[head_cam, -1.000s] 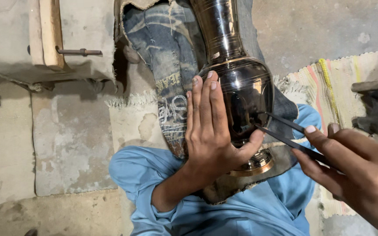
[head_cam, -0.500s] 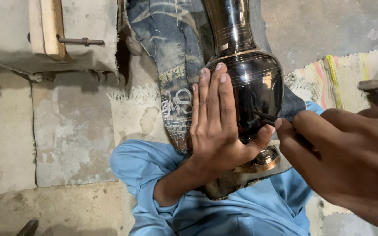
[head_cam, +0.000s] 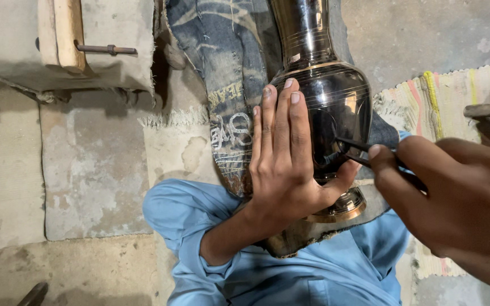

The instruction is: The person sits on the floor and uses a chisel-like tool to engrave decorative lines and patterns onto a shiny metal vase. The vase is held steady with the left hand while the right hand repeatedly taps the tool to create indentations.

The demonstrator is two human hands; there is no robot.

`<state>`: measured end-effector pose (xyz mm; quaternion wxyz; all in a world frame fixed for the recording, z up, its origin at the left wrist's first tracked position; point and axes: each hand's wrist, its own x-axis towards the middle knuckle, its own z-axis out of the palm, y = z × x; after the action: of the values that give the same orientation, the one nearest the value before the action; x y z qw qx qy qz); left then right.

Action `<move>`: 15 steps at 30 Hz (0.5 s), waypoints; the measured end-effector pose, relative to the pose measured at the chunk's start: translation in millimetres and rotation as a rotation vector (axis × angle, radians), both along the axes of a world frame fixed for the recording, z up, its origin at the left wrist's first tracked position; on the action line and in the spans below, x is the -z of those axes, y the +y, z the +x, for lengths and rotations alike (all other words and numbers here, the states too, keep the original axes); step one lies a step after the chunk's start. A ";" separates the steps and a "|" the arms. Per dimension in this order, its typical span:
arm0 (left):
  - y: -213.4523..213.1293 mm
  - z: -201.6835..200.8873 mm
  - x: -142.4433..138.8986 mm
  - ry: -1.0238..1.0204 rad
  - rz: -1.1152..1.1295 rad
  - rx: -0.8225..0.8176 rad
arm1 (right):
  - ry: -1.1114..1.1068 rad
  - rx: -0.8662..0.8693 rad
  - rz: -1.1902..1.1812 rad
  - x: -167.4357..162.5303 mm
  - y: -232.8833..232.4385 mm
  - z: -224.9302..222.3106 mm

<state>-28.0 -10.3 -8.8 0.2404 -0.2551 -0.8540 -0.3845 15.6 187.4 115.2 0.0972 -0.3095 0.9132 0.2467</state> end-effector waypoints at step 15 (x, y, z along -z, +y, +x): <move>1.3 -1.2 -4.4 -0.018 0.019 -0.004 | 0.247 0.337 -0.596 30.6 13.2 22.9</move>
<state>-29.2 -9.1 -4.4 0.2360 -0.2474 -0.8528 -0.3946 38.5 200.6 84.6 -0.0690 -0.1373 0.9880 -0.0143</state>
